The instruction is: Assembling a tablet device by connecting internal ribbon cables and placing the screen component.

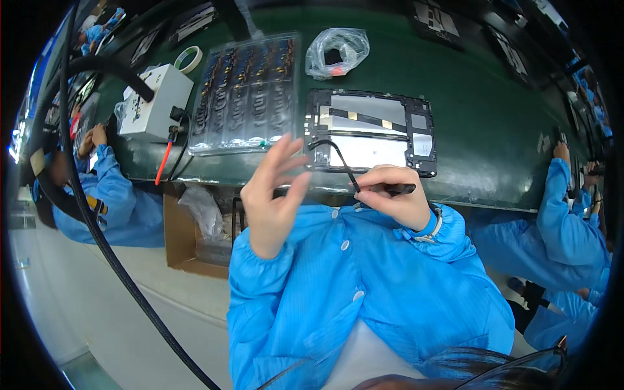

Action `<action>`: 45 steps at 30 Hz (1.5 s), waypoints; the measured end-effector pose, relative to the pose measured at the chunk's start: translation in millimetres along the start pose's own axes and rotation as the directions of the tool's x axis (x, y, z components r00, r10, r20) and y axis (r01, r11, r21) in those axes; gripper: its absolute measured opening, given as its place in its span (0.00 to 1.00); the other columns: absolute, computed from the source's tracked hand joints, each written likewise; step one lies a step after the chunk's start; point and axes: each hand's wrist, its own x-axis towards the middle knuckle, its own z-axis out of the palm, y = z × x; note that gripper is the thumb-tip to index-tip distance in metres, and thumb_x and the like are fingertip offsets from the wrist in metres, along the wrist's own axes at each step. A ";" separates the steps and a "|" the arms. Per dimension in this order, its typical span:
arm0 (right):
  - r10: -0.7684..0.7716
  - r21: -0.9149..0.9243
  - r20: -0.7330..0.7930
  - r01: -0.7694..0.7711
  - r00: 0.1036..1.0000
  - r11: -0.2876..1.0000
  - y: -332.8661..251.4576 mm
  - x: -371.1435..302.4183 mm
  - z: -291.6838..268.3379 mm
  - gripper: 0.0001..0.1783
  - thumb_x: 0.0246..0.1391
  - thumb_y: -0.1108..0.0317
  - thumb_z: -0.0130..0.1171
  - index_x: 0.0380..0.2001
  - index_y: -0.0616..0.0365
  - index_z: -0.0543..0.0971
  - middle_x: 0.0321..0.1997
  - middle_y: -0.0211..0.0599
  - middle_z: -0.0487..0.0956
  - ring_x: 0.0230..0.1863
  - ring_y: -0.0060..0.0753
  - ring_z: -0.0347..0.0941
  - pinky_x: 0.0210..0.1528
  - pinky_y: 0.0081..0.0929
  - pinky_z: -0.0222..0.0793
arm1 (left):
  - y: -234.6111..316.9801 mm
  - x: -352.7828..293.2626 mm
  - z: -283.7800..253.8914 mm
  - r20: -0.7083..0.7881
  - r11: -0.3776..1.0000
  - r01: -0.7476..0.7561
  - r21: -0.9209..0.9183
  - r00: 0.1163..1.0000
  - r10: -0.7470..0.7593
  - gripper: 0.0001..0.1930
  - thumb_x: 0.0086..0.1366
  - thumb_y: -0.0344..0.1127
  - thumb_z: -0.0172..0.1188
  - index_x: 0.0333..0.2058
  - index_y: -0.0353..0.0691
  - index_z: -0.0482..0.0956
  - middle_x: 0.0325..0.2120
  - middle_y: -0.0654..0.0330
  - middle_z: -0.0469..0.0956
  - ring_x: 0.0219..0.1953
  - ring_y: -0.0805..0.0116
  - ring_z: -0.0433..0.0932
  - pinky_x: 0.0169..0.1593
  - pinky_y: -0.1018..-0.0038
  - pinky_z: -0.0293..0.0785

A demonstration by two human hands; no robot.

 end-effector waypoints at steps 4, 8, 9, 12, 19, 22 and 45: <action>-0.010 -0.007 0.001 0.010 1.000 1.000 2.8 1.9 -10.7 0.10 0.41 0.80 0.60 0.32 0.64 0.79 0.27 0.33 0.77 0.20 0.12 0.61 0.21 0.13 0.53 | 0.5 20.0 20.4 0.011 0.987 -0.144 0.065 0.990 0.144 0.15 0.51 0.23 0.61 0.40 0.33 0.76 0.33 0.52 0.79 0.32 0.66 0.79 0.34 0.77 0.74; -0.071 0.060 0.008 0.071 0.997 0.996 1.4 7.7 -20.7 0.17 0.41 0.77 0.61 0.39 0.57 0.78 0.29 0.25 0.77 0.16 0.06 0.51 0.18 0.10 0.44 | 3.0 33.5 32.0 0.078 0.969 -0.199 0.149 0.979 0.189 0.08 0.50 0.22 0.62 0.31 0.34 0.79 0.28 0.53 0.79 0.30 0.65 0.79 0.32 0.76 0.73; -0.064 0.061 -0.008 0.065 0.998 0.996 1.0 11.3 -23.9 0.17 0.41 0.77 0.61 0.39 0.57 0.78 0.29 0.25 0.77 0.16 0.06 0.51 0.18 0.10 0.44 | 2.2 38.1 35.3 0.127 0.963 -0.229 0.144 0.969 0.212 0.08 0.49 0.22 0.62 0.32 0.34 0.79 0.28 0.53 0.79 0.30 0.64 0.79 0.32 0.76 0.73; -0.161 0.135 -0.191 0.189 0.968 0.973 -6.0 27.7 -23.7 0.16 0.41 0.78 0.61 0.37 0.56 0.79 0.33 0.27 0.75 0.16 0.07 0.48 0.19 0.10 0.43 | 3.0 47.4 45.9 0.169 0.929 -0.327 0.172 0.939 0.299 0.09 0.48 0.21 0.62 0.31 0.35 0.79 0.26 0.55 0.78 0.29 0.64 0.78 0.31 0.76 0.73; -0.277 -0.131 -0.335 0.246 0.901 0.960 8.9 45.5 -21.4 0.09 0.40 0.77 0.62 0.30 0.58 0.80 0.28 0.32 0.77 0.18 0.12 0.59 0.19 0.11 0.50 | -10.0 54.0 61.6 0.212 0.951 -0.291 0.104 0.941 0.265 0.14 0.46 0.19 0.62 0.35 0.36 0.80 0.27 0.55 0.78 0.29 0.66 0.78 0.32 0.78 0.73; -0.262 -0.080 -0.404 0.251 0.877 0.965 12.3 49.1 -10.7 0.09 0.39 0.79 0.62 0.29 0.60 0.80 0.26 0.35 0.78 0.20 0.15 0.65 0.20 0.12 0.55 | -20.4 51.2 68.4 0.139 0.956 -0.283 0.078 0.952 0.271 0.14 0.46 0.19 0.61 0.35 0.34 0.80 0.30 0.53 0.79 0.30 0.64 0.78 0.34 0.77 0.74; -0.233 -0.038 -0.359 0.235 0.904 0.971 8.8 50.2 -5.8 0.12 0.41 0.82 0.59 0.33 0.61 0.79 0.30 0.39 0.75 0.31 0.29 0.74 0.30 0.20 0.68 | -34.4 54.3 64.3 -0.024 0.905 -0.367 0.216 0.925 0.380 0.11 0.40 0.17 0.59 0.27 0.32 0.77 0.27 0.52 0.80 0.27 0.62 0.79 0.32 0.76 0.75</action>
